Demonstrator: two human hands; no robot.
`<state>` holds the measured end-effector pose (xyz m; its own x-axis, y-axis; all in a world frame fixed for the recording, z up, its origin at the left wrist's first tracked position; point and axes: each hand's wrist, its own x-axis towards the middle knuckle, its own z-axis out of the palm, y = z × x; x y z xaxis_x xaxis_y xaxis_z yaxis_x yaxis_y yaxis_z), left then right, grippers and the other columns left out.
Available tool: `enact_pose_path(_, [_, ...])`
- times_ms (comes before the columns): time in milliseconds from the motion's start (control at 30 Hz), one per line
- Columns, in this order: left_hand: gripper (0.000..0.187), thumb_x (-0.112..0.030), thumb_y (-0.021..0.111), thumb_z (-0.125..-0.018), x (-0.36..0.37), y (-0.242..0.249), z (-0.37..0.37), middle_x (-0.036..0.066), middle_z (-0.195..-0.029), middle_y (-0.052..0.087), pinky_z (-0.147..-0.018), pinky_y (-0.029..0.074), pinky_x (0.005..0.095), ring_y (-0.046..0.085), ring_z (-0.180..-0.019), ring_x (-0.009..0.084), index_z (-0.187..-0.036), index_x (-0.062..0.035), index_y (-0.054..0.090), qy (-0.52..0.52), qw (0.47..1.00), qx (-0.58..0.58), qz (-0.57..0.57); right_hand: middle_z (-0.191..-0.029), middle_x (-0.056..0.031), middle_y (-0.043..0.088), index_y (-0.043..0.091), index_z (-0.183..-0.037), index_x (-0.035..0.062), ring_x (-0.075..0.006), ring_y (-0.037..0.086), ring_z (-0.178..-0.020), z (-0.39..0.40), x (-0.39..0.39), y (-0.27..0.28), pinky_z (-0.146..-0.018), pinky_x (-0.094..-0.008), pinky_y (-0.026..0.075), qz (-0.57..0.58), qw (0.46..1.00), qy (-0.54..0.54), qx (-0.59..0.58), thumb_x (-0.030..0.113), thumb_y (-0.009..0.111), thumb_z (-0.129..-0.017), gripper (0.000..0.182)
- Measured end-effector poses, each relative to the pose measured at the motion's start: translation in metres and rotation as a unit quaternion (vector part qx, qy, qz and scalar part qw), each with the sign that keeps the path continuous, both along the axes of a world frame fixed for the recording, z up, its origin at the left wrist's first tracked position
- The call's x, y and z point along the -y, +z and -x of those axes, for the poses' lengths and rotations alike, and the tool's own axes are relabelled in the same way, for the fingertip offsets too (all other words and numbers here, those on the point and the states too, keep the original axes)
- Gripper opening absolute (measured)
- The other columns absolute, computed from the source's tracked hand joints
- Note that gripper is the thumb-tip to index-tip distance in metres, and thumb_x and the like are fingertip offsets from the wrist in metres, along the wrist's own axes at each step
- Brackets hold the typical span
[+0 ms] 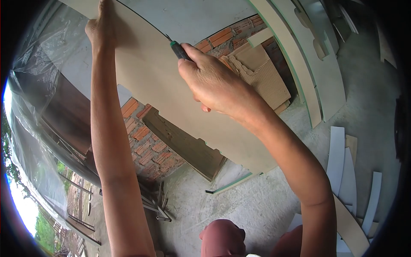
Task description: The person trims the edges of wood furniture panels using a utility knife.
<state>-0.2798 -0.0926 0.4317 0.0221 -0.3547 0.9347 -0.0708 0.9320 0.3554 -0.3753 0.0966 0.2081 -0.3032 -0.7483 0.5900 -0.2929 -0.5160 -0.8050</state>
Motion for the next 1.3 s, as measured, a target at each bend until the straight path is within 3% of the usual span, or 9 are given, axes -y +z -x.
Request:
enact_pose_path(333, [0.088, -0.058, 0.073, -0.074, 0.026, 0.001, -0.03, 0.017, -0.107, 0.063, -0.084, 0.048, 0.0302, 0.06, -0.093, 0.0199, -0.11, 0.0204, 0.056, 0.035, 0.999, 0.016, 0.013, -0.076, 0.0008, 0.036, 0.022, -0.15, 0.013, -0.0056, 0.037, -0.056, 0.0, -0.021, -0.098, -0.046, -0.0236, 0.04, -0.19, 0.975, 0.049, 0.104, 0.026, 0.035, -0.099, 0.055])
enact_pose_path(367, [0.083, -0.058, 0.067, -0.08, 0.022, 0.0, -0.027, 0.015, -0.109, 0.061, -0.083, 0.048, 0.0289, 0.058, -0.099, 0.0189, -0.115, 0.0157, 0.055, 0.056, 0.998, -0.002, 0.012, -0.074, -0.0184, 0.057, 0.029, -0.142, 0.0072, -0.0263, 0.06, -0.056, 0.0, -0.017, -0.116, -0.054, -0.0391, 0.048, -0.189, 0.978, 0.005, 0.087, 0.029, 0.038, -0.094, 0.053])
enact_pose_path(400, [0.083, -0.058, 0.067, -0.08, 0.018, -0.005, -0.031, 0.015, -0.109, 0.061, -0.083, 0.048, 0.0289, 0.058, -0.099, 0.0189, -0.115, 0.0157, 0.055, 0.057, 0.998, 0.001, 0.007, -0.074, -0.0184, 0.057, 0.029, -0.142, 0.0072, -0.0263, 0.06, -0.056, 0.0, -0.019, -0.129, -0.054, -0.0391, 0.048, -0.194, 0.977, 0.007, 0.089, 0.029, 0.038, -0.094, 0.053])
enact_pose_path(467, [0.066, -0.059, 0.067, -0.079, -0.017, -0.031, -0.029, 0.009, -0.081, 0.065, -0.061, 0.047, 0.0329, 0.059, -0.07, 0.0168, -0.101, 0.0034, 0.068, -0.041, 0.994, 0.078, 0.071, -0.073, -0.0107, 0.053, 0.028, -0.145, 0.0108, -0.0171, 0.052, -0.05, -0.001, -0.025, -0.151, -0.049, -0.0345, 0.047, -0.23, 0.96, 0.007, 0.158, 0.028, 0.038, -0.095, 0.054])
enact_pose_path(500, [0.07, -0.061, 0.064, -0.08, -0.044, -0.034, -0.012, 0.01, -0.084, 0.066, -0.062, 0.047, 0.0333, 0.059, -0.072, 0.0168, -0.107, 0.0044, 0.066, 0.105, 0.992, 0.003, -0.073, -0.072, -0.0042, 0.045, 0.027, -0.146, 0.0129, -0.0105, 0.042, -0.048, 0.002, -0.028, -0.162, -0.045, -0.0295, 0.044, -0.254, 0.946, 0.033, 0.197, 0.027, 0.038, -0.094, 0.055])
enact_pose_path(700, [0.073, -0.064, 0.063, -0.079, 0.013, -0.008, -0.021, 0.006, -0.073, 0.061, -0.049, 0.038, 0.0291, 0.05, -0.057, 0.0095, -0.109, 0.0024, 0.066, 0.028, 0.997, 0.001, 0.07, -0.08, 0.001, 0.039, 0.028, -0.148, 0.0158, -0.0041, 0.037, -0.057, 0.011, -0.033, -0.105, -0.045, -0.0216, 0.037, -0.167, 0.962, 0.071, 0.203, 0.029, 0.036, -0.099, 0.051])
enact_pose_path(833, [0.07, -0.062, 0.062, -0.081, -0.033, -0.023, -0.044, 0.009, -0.082, 0.064, -0.056, 0.044, 0.0326, 0.056, -0.066, 0.0147, -0.112, 0.0009, 0.065, -0.186, 0.961, 0.203, -0.01, -0.081, 0.0005, 0.04, 0.031, -0.147, 0.0147, -0.0043, 0.037, -0.057, 0.005, -0.02, -0.073, -0.046, -0.0219, 0.037, -0.127, 0.98, 0.1, 0.118, 0.032, 0.037, -0.099, 0.051])
enact_pose_path(900, [0.07, -0.056, 0.059, -0.086, -0.038, -0.036, -0.013, 0.019, -0.106, 0.064, -0.079, 0.05, 0.0359, 0.062, -0.091, 0.0258, -0.126, 0.0015, 0.056, 0.056, 0.996, -0.013, -0.065, -0.081, 0.0004, 0.04, 0.03, -0.147, 0.015, -0.0045, 0.037, -0.057, 0.005, -0.016, -0.085, -0.046, -0.022, 0.037, -0.158, 0.975, 0.091, 0.128, 0.032, 0.037, -0.099, 0.051])
enact_pose_path(1300, [0.073, -0.057, 0.058, -0.086, -0.018, -0.093, -0.001, 0.02, -0.109, 0.062, -0.079, 0.05, 0.0368, 0.061, -0.092, 0.027, -0.127, 0.003, 0.053, 0.06, 0.991, -0.002, -0.117, -0.083, 0.0005, 0.038, 0.021, -0.149, 0.0209, -0.0049, 0.037, -0.059, 0.044, -0.026, -0.342, -0.046, -0.0224, 0.037, -0.368, 0.875, 0.046, 0.31, 0.03, 0.034, -0.1, 0.051])
